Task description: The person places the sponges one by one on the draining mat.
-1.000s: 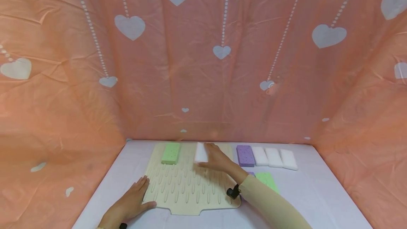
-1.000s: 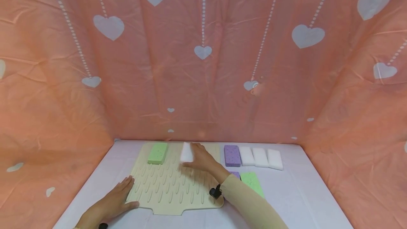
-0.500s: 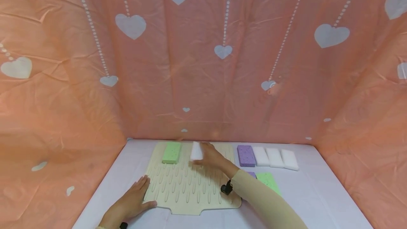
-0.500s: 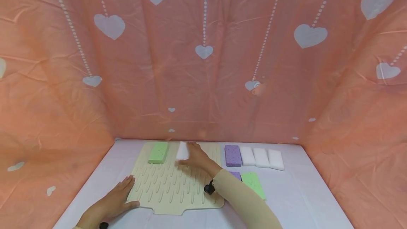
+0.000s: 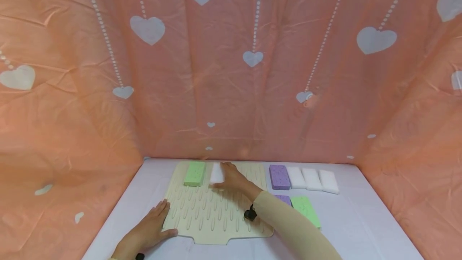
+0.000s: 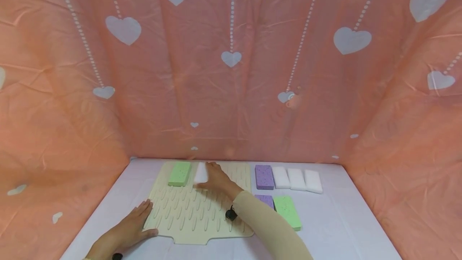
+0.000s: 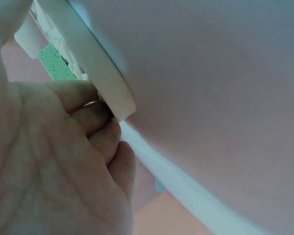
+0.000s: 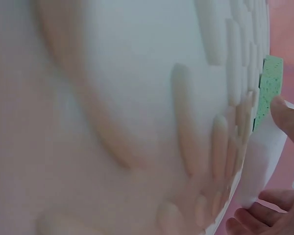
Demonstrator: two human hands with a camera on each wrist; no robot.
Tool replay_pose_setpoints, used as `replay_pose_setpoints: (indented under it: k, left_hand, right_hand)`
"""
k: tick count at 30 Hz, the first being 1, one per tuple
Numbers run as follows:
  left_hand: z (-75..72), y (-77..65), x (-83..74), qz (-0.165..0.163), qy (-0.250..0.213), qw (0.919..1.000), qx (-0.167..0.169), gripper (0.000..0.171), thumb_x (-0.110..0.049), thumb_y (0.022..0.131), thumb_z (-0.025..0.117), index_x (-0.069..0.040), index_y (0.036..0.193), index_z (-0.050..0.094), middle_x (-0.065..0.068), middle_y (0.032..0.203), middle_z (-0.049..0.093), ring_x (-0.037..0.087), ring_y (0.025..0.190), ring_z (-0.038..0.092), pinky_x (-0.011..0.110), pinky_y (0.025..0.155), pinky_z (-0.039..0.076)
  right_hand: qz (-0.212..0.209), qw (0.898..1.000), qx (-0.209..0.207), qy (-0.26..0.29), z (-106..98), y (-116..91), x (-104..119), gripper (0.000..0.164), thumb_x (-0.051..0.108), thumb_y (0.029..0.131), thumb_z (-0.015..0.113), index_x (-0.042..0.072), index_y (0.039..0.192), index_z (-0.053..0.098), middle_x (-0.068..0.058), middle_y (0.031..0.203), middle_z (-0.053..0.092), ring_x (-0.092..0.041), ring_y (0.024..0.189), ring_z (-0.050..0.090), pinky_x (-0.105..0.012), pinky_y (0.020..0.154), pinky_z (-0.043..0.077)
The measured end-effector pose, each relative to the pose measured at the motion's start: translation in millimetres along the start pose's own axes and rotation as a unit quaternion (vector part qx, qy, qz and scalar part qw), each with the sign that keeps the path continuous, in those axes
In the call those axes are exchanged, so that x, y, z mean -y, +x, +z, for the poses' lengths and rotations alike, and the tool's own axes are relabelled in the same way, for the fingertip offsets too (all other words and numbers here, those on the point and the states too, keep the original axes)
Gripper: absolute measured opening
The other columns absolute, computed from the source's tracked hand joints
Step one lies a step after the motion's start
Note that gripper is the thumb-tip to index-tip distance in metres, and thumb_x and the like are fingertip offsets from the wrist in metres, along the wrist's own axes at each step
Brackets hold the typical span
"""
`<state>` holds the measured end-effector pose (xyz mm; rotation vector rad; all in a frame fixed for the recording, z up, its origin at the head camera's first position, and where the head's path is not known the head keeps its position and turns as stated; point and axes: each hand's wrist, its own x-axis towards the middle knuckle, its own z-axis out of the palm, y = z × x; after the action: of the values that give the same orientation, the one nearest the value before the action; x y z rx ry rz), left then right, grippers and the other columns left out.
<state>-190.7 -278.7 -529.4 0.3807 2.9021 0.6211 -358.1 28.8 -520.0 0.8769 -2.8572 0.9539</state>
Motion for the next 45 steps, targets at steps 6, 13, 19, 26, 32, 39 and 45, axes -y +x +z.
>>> replay_pose_setpoints:
  k: [6,13,19,26,32,39,45]
  left_hand:
    - [-0.6,-1.3,0.7,0.003,-0.010,0.9999,-0.005,0.108,-0.052,0.089,0.083,0.021,0.154,0.036,0.041,0.165,0.029,0.057,0.156,0.024,0.068,0.126,0.023]
    - [2.7,-0.9,4.9,0.003,-0.027,0.9996,0.004,0.113,-0.055,0.088,0.082,0.022,0.155,0.034,0.042,0.166,0.024,0.060,0.155,0.022,0.070,0.126,0.019]
    - [1.5,-0.1,2.5,-0.009,-0.015,0.9998,0.007,0.109,-0.053,0.090,0.082,0.020,0.156,0.035,0.040,0.167,0.027,0.055,0.158,0.022,0.066,0.128,0.020]
    - [2.4,0.2,0.7,-0.005,-0.011,0.9999,-0.002,0.107,-0.047,0.090,0.084,0.021,0.155,0.035,0.041,0.165,0.029,0.056,0.157,0.024,0.067,0.127,0.023]
    - [3.2,0.1,1.1,-0.012,-0.012,0.9999,0.001,0.108,-0.049,0.090,0.083,0.020,0.156,0.034,0.040,0.167,0.028,0.055,0.158,0.023,0.067,0.128,0.022]
    - [2.9,-0.8,1.1,-0.010,-0.012,0.9999,0.000,0.108,-0.049,0.090,0.083,0.021,0.156,0.034,0.041,0.166,0.027,0.056,0.157,0.022,0.067,0.127,0.022]
    - [1.9,-0.3,-0.2,-0.014,-0.011,0.9998,0.003,0.109,-0.050,0.090,0.083,0.020,0.156,0.033,0.040,0.167,0.026,0.056,0.157,0.022,0.068,0.127,0.022]
  right_hand:
    - [0.009,1.000,0.010,-0.020,4.2,2.7,6.5,0.094,0.040,0.087,0.091,-0.004,0.155,0.044,-0.023,0.146,0.055,-0.035,0.127,0.057,-0.047,0.100,0.058]
    - [0.028,1.000,0.004,-0.004,9.2,3.2,11.3,0.095,0.041,0.086,0.092,-0.004,0.154,0.045,-0.021,0.148,0.054,-0.032,0.125,0.057,-0.046,0.098,0.059]
    - [0.028,1.000,0.002,-0.014,11.9,4.8,11.2,0.099,0.044,0.087,0.091,-0.006,0.157,0.043,-0.022,0.150,0.055,-0.034,0.129,0.057,-0.047,0.104,0.056]
    - [0.029,0.999,0.020,-0.032,14.3,6.7,10.4,0.105,0.047,0.089,0.088,-0.004,0.163,0.035,-0.021,0.160,0.049,-0.037,0.141,0.053,-0.050,0.116,0.048]
    - [0.033,0.998,0.028,-0.035,14.8,6.9,11.7,0.106,0.047,0.091,0.086,-0.008,0.164,0.031,-0.024,0.166,0.041,-0.042,0.149,0.046,-0.054,0.121,0.042]
    - [0.037,0.998,0.027,-0.041,16.5,8.0,11.2,0.104,0.047,0.092,0.085,-0.007,0.163,0.032,-0.024,0.166,0.043,-0.042,0.146,0.049,-0.054,0.120,0.044]
    - [0.044,0.998,0.033,-0.020,13.3,6.3,11.6,0.111,0.048,0.090,0.087,-0.006,0.166,0.027,-0.023,0.170,0.037,-0.040,0.149,0.046,-0.053,0.120,0.043]
